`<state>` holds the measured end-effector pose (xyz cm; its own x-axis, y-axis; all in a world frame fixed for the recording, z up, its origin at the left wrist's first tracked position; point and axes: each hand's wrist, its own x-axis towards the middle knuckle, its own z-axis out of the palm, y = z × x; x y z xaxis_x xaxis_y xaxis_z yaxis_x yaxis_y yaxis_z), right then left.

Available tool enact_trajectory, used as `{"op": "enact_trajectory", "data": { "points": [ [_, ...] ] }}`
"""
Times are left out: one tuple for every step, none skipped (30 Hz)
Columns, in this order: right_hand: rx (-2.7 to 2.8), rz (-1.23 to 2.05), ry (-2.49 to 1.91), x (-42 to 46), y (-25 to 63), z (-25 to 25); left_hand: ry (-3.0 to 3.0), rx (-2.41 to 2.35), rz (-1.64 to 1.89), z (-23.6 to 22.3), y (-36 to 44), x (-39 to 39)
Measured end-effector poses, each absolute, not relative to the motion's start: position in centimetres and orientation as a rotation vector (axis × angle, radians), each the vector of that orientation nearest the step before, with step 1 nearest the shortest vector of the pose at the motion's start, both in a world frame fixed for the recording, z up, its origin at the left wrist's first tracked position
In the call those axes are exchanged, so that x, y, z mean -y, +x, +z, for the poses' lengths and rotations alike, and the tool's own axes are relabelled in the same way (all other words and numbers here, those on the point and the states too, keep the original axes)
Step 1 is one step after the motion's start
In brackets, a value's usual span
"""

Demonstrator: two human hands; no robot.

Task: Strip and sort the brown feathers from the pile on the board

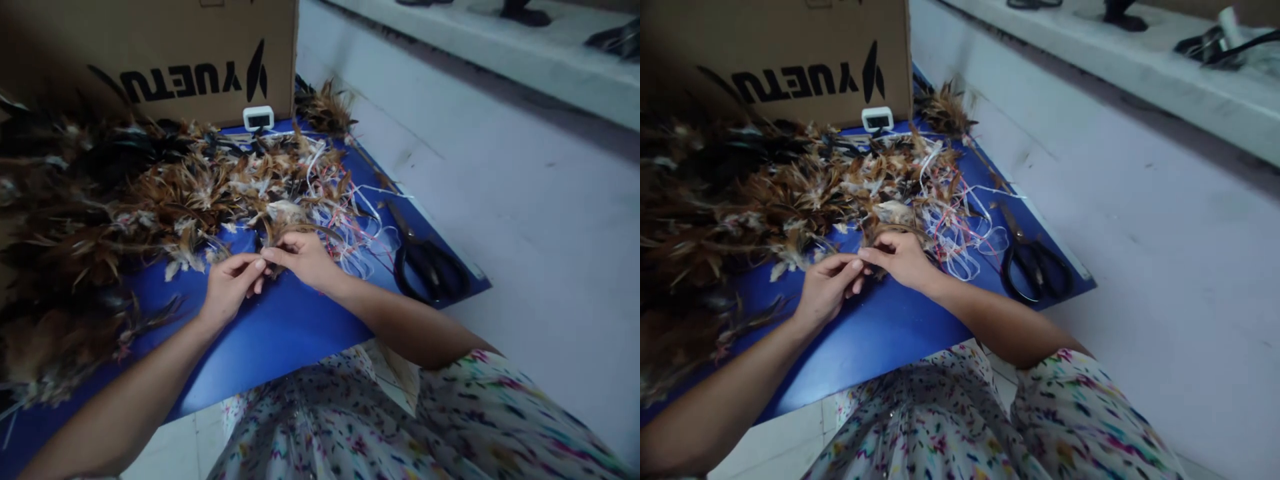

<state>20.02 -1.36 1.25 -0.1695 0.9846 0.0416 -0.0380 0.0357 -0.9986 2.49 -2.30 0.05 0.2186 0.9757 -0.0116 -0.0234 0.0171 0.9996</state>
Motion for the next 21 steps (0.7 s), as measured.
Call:
{"op": "enact_trajectory", "data": {
  "points": [
    [1.307,1.356,-1.039,1.33,20.01,1.33,1.295,-1.028,1.041,0.03,2.41,2.29],
    [1.289,1.392,-1.005,1.3,20.01,1.39,1.309,-1.019,1.036,0.03,2.35,2.28],
    [1.274,1.425,-0.972,1.27,20.01,1.42,1.315,-1.005,1.036,0.04,2.3,2.27],
    [1.267,1.453,-0.943,1.24,20.01,1.43,1.316,-0.993,1.038,0.05,2.27,2.27],
    [1.265,1.474,-0.922,1.22,20.02,1.42,1.315,-0.983,1.042,0.05,2.25,2.26],
    [1.263,1.485,-0.912,1.21,20.02,1.4,1.313,-0.976,1.05,0.02,2.23,2.26],
    [1.26,1.491,-0.907,1.21,20.01,1.38,1.313,-0.974,1.059,-0.02,2.2,2.25],
    [1.257,1.498,-0.902,1.21,20.0,1.35,1.316,-0.975,1.068,-0.09,2.17,2.24],
    [1.255,1.501,-0.898,1.22,19.99,1.33,1.32,-0.979,1.078,-0.17,2.13,2.22],
    [1.252,1.502,-0.898,1.23,19.97,1.32,1.326,-0.988,1.079,-0.26,2.08,2.2],
    [1.251,1.502,-0.901,1.23,19.96,1.31,1.332,-0.999,1.075,-0.34,2.03,2.17],
    [1.253,1.5,-0.905,1.23,19.95,1.32,1.334,-1.015,1.071,-0.42,1.98,2.14],
    [1.258,1.496,-0.913,1.21,19.96,1.33,1.334,-1.03,1.062,-0.47,1.96,2.11],
    [1.265,1.491,-0.922,1.17,19.97,1.35,1.328,-1.043,1.063,-0.5,1.95,2.08],
    [1.274,1.488,-0.928,1.12,19.99,1.37,1.316,-1.051,1.063,-0.5,1.97,2.06],
    [1.286,1.489,-0.93,1.07,20.03,1.39,1.304,-1.057,1.064,-0.47,2.01,2.04],
    [1.298,1.489,-0.931,1.01,20.06,1.4,1.289,-1.06,1.073,-0.41,2.07,2.02],
    [1.307,1.486,-0.933,0.95,20.11,1.42,1.278,-1.062,1.077,-0.34,2.13,2.01],
    [1.317,1.483,-0.937,0.9,20.15,1.43,1.269,-1.064,1.081,-0.27,2.18,2.01],
    [1.324,1.48,-0.941,0.87,20.19,1.44,1.265,-1.064,1.083,-0.21,2.22,2.0],
    [1.333,1.476,-0.944,0.86,20.22,1.46,1.265,-1.064,1.081,-0.17,2.24,2.0]
  ]
}}
